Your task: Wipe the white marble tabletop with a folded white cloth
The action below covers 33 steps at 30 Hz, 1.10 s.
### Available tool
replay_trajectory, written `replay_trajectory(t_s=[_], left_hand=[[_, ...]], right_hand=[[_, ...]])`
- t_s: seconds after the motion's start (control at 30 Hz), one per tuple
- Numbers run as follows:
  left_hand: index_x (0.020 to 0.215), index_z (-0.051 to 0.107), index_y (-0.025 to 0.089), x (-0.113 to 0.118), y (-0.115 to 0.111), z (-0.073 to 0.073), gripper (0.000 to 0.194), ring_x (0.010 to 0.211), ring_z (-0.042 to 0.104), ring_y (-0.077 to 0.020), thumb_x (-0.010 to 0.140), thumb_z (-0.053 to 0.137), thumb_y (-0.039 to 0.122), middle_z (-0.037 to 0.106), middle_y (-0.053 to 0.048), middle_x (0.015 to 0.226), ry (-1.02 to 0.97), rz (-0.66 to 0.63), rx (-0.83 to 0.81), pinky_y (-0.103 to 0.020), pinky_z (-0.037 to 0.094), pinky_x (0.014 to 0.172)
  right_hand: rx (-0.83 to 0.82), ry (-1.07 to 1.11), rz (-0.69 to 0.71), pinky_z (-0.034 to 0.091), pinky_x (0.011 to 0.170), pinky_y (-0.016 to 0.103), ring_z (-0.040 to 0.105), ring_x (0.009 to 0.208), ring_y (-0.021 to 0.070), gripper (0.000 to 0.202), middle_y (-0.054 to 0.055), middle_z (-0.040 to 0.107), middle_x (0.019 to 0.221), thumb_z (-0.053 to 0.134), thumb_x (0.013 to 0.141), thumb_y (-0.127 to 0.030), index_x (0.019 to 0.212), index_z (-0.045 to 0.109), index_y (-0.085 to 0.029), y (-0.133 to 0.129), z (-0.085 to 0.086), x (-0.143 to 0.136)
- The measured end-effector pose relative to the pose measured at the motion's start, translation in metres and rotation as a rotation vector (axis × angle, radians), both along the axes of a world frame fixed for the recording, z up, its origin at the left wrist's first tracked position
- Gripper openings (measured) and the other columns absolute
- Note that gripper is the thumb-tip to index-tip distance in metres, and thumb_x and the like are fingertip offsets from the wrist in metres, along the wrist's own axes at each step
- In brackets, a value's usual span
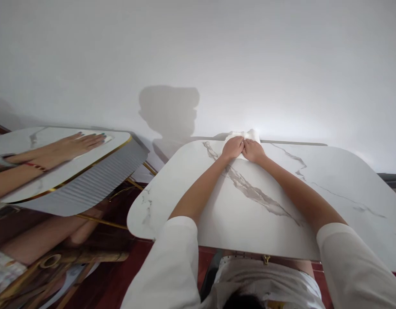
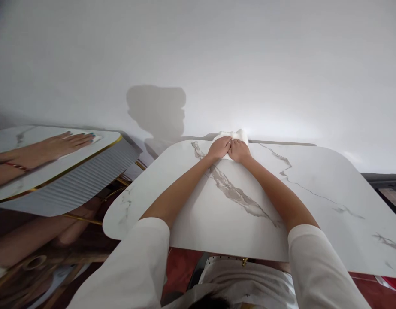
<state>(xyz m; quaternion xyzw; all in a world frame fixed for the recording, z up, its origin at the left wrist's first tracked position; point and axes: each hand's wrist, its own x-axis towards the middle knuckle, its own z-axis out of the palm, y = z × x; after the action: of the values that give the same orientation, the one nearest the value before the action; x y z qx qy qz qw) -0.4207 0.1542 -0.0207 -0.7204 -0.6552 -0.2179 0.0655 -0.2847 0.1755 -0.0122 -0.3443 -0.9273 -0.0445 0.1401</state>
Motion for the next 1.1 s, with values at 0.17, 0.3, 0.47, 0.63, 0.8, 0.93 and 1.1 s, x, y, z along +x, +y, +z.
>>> replay_trajectory(t_s=[0.17,0.3,0.47,0.63,0.8,0.93,1.1], left_hand=[[0.128,0.054,0.012,0.012,-0.024,-0.003,0.042,0.131,0.047,-0.0213,0.092,0.034,0.019,0.055,-0.012,0.137,0.030,-0.056,-0.023,-0.036,0.033,0.114],[0.132,0.052,0.012,0.020,-0.057,-0.006,0.045,0.133,0.045,-0.0214,0.092,0.033,0.022,0.053,-0.011,0.140,0.024,-0.081,-0.014,-0.038,0.033,0.115],[0.133,0.052,0.011,0.029,-0.109,-0.006,0.047,0.134,0.044,-0.0207,0.094,0.029,0.025,0.052,-0.011,0.141,0.013,-0.107,-0.033,-0.039,0.032,0.116],[0.135,0.050,0.011,0.034,-0.165,-0.003,0.049,0.136,0.042,-0.0201,0.095,0.027,0.027,0.050,-0.011,0.143,0.029,-0.144,-0.051,-0.040,0.033,0.116],[0.137,0.049,0.016,0.039,-0.226,0.000,0.050,0.135,0.043,-0.0202,0.093,0.027,0.026,0.050,-0.009,0.143,0.030,-0.114,-0.088,-0.041,0.035,0.115],[0.138,0.048,0.016,0.048,-0.265,-0.001,0.051,0.135,0.043,-0.0213,0.092,0.028,0.025,0.049,-0.010,0.144,0.042,-0.091,-0.087,-0.043,0.036,0.115],[0.136,0.047,0.006,0.080,-0.279,-0.001,0.051,0.135,0.043,-0.0246,0.091,0.029,0.022,0.049,-0.015,0.143,0.061,-0.069,-0.086,-0.045,0.035,0.115]], right_hand=[[-0.017,-0.003,-0.026,0.035,0.100,0.034,0.051,0.116,0.0259,0.043,0.019,0.059,0.126,0.034,0.094,-0.020,0.130,0.050,0.000,-0.031,0.002,0.018],[-0.006,-0.021,-0.014,0.038,0.097,0.035,0.053,0.113,0.0269,0.044,0.019,0.060,0.124,0.035,0.093,-0.020,0.128,0.052,0.001,-0.068,0.006,0.029],[-0.019,-0.080,-0.005,0.041,0.094,0.037,0.053,0.113,0.0303,0.049,0.024,0.058,0.127,0.034,0.092,-0.020,0.130,0.050,0.006,-0.118,0.009,0.041],[-0.002,-0.115,0.023,0.044,0.091,0.041,0.055,0.111,0.0332,0.054,0.028,0.058,0.126,0.034,0.091,-0.024,0.131,0.049,0.010,-0.171,0.012,0.049],[0.011,-0.105,0.085,0.043,0.095,0.045,0.054,0.116,0.0366,0.058,0.033,0.053,0.131,0.038,0.090,-0.028,0.130,0.050,0.013,-0.224,0.013,0.054],[-0.014,-0.084,0.128,0.041,0.102,0.044,0.052,0.122,0.0354,0.059,0.031,0.051,0.135,0.043,0.089,-0.028,0.132,0.049,0.011,-0.253,0.010,0.063],[0.015,-0.012,0.151,0.038,0.107,0.041,0.052,0.125,0.0328,0.055,0.028,0.053,0.134,0.041,0.090,-0.026,0.132,0.050,0.010,-0.265,0.005,0.093]])
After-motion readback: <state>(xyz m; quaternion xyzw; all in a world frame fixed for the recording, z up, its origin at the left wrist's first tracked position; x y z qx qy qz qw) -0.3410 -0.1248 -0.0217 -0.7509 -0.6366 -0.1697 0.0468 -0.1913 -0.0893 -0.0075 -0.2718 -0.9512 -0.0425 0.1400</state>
